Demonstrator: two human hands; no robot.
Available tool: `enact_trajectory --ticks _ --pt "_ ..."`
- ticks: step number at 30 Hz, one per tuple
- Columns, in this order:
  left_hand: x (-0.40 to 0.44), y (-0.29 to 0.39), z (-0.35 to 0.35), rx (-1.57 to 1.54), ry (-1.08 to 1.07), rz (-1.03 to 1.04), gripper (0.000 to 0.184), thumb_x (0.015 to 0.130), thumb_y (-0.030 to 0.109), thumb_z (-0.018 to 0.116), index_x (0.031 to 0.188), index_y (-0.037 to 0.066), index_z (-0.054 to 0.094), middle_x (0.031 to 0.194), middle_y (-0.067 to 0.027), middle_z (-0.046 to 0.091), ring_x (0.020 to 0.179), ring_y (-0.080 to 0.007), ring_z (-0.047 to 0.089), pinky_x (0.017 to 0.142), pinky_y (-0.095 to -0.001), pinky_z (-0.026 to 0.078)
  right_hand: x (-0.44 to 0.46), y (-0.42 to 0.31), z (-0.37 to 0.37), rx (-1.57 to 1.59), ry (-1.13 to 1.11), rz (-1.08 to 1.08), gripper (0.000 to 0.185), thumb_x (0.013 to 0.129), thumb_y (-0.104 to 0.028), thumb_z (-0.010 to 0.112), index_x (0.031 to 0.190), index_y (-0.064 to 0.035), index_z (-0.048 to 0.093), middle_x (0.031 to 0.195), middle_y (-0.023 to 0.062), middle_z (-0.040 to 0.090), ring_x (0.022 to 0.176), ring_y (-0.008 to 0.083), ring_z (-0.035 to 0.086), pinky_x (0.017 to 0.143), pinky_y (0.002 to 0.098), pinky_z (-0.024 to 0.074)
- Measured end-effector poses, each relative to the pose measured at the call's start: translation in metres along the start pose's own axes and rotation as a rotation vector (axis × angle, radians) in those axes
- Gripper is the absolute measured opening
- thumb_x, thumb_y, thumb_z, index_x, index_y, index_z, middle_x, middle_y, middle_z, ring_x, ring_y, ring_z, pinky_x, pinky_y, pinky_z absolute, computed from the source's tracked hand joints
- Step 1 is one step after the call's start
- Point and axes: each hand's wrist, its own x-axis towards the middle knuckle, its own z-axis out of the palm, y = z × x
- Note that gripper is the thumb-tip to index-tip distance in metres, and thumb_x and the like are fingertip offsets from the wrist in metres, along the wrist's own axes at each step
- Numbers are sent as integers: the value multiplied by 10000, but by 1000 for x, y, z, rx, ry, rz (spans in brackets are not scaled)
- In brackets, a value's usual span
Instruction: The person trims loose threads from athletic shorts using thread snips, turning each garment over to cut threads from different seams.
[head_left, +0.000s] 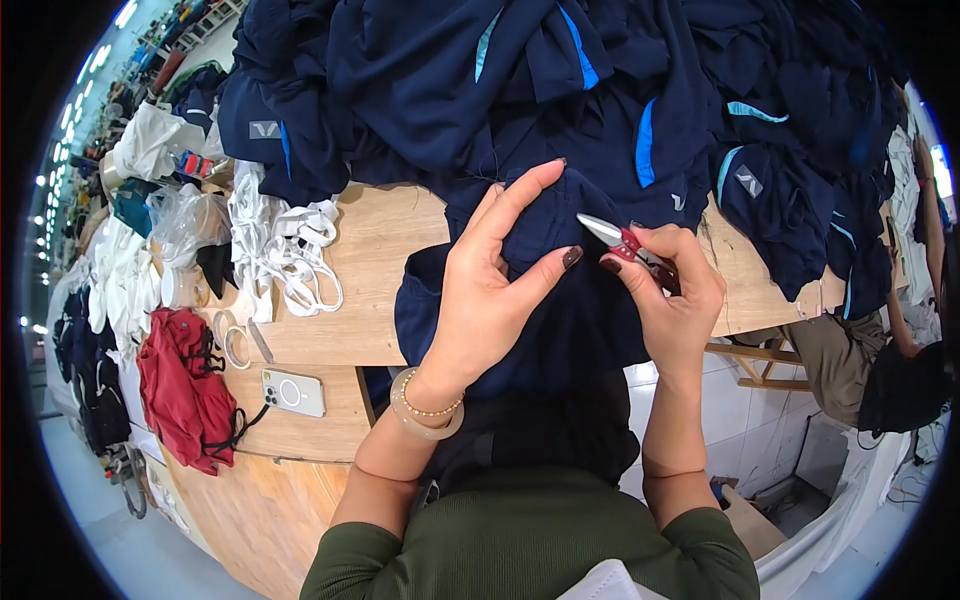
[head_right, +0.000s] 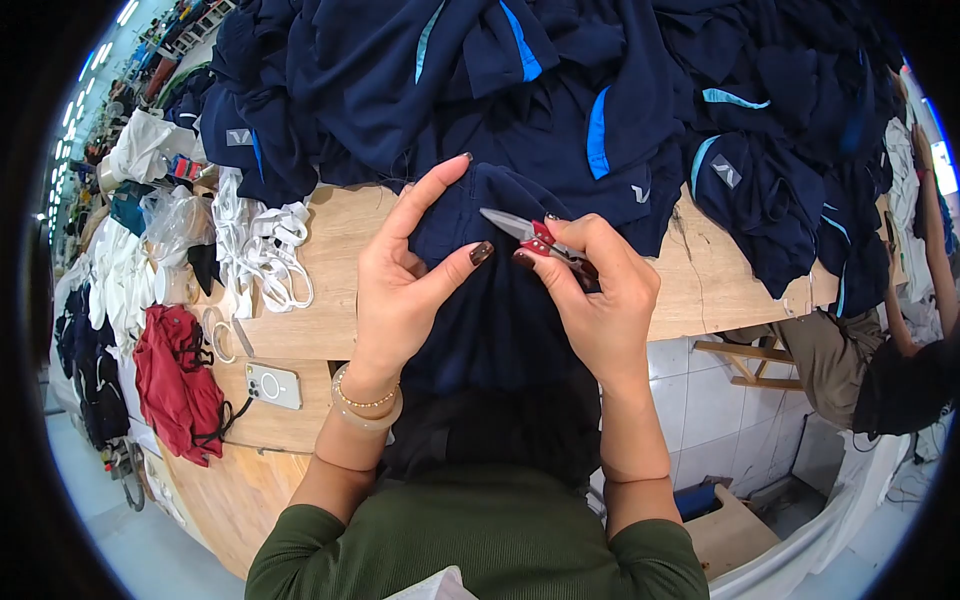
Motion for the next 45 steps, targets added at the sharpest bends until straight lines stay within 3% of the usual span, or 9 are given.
enact_trajectory --ticks 1,5,10,13,14,23,41,43,45 --pt "0 1 0 -19 -18 -22 577 778 -101 640 1318 -45 445 1329 -94 461 1150 -109 482 895 -191 436 0 -1 0 17 6 9 208 702 -16 776 825 23 613 722 43 630 606 70 558 537 197 445" --pt "1 0 -1 -22 -16 -38 577 772 -113 631 1314 -45 448 1328 -95 462 1150 -122 487 912 -217 436 -1 2 -5 -27 -57 27 200 753 -16 734 891 14 592 774 60 606 648 77 559 582 188 447" --pt "15 -21 -2 242 -5 140 543 750 -79 604 1270 29 492 1189 -71 531 1084 -160 515 951 -270 403 23 -42 -25 1259 -110 76 493 851 -536 568 1012 -86 446 996 158 474 779 272 534 718 445 469" --pt "9 -51 -5 71 39 -33 551 761 -103 561 1286 41 477 1034 -45 542 825 -93 533 803 -224 435 -3 -100 -12 1807 143 -206 365 938 -471 470 1011 -129 364 955 121 508 603 335 605 784 511 383" --pt "12 -47 -11 112 -21 -10 542 772 -105 551 1290 35 471 1025 -45 544 799 -88 532 792 -217 432 7 -90 -39 1782 -225 -227 314 968 -425 430 1002 -131 325 951 114 520 606 346 628 777 488 356" --pt "12 -57 -7 268 -24 8 404 765 -130 542 1140 16 572 973 -44 549 786 -102 522 779 -221 427 10 -114 -55 1736 -118 -352 254 990 -305 443 1096 -77 410 944 89 548 609 149 597 730 287 376" --pt "-2 -42 5 225 -23 -2 213 795 -101 531 987 -34 594 894 -55 564 808 -123 542 765 -221 428 9 -99 -47 1591 -84 -647 299 992 -402 346 1041 -108 324 967 134 521 607 216 603 767 363 346" --pt "-9 -25 7 110 -160 -33 158 786 -80 527 920 -35 599 879 -65 572 806 -125 547 741 -221 429 -4 -92 -34 1765 77 -658 420 908 -444 548 997 -75 366 1096 286 483 1024 323 547 902 468 431" --pt "-18 5 15 14 -362 -59 118 741 -40 560 839 -22 622 840 -80 600 789 -160 579 709 -250 453 9 -75 -30 1633 -12 -876 414 931 -464 495 984 -78 355 1059 301 482 884 300 599 793 446 471"
